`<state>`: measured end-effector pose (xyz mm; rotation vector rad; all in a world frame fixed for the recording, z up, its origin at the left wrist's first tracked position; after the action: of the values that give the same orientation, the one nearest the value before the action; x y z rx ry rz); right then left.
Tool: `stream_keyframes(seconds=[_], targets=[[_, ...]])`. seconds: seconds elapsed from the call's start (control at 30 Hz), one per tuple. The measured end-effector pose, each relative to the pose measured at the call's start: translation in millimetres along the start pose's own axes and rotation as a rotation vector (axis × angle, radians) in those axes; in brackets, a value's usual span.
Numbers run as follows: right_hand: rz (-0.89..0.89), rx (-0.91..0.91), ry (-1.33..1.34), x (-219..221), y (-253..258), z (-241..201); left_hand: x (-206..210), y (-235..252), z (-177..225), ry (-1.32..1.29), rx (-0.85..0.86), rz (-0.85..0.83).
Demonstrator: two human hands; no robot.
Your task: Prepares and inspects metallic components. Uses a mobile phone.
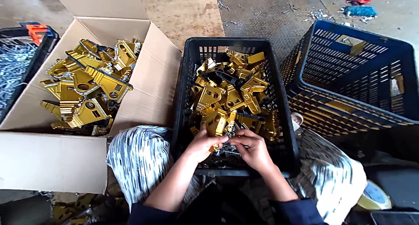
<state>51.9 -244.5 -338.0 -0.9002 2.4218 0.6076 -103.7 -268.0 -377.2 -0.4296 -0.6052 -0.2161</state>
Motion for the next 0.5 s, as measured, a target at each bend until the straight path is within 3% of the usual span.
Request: stream_keyframes(seconds=[0.13, 0.27, 0.33, 0.5], targets=[[-0.017, -0.017, 0.074, 6.7, -1.0, -2.0, 2.6, 0.6, -7.3, -0.029, -0.01, -0.026], [0.008, 0.166, 0.206, 4.3, -0.7, 14.9, 5.0, 2.8, 0.8, -0.009, 0.062, -0.076], [0.054, 0.206, 0.122, -1.2, -1.0, 14.6, 4.7, 3.6, 3.3, 0.093, 0.063, -0.075], [0.186, -0.145, -0.365, -5.9, 0.7, -29.3, -0.1, 6.5, 0.1, 0.601, -0.018, -0.063]])
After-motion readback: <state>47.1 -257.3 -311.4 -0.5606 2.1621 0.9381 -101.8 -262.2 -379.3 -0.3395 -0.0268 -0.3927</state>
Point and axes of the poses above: each hand's wrist, its own y-axis towards the middle knuckle, its own x-axis out of the palm, z = x × y, the point moved 8 cm from there along y, towards the middle knuckle, and after that the axes turned 15 degrees about -z, right-handed, at the moved point
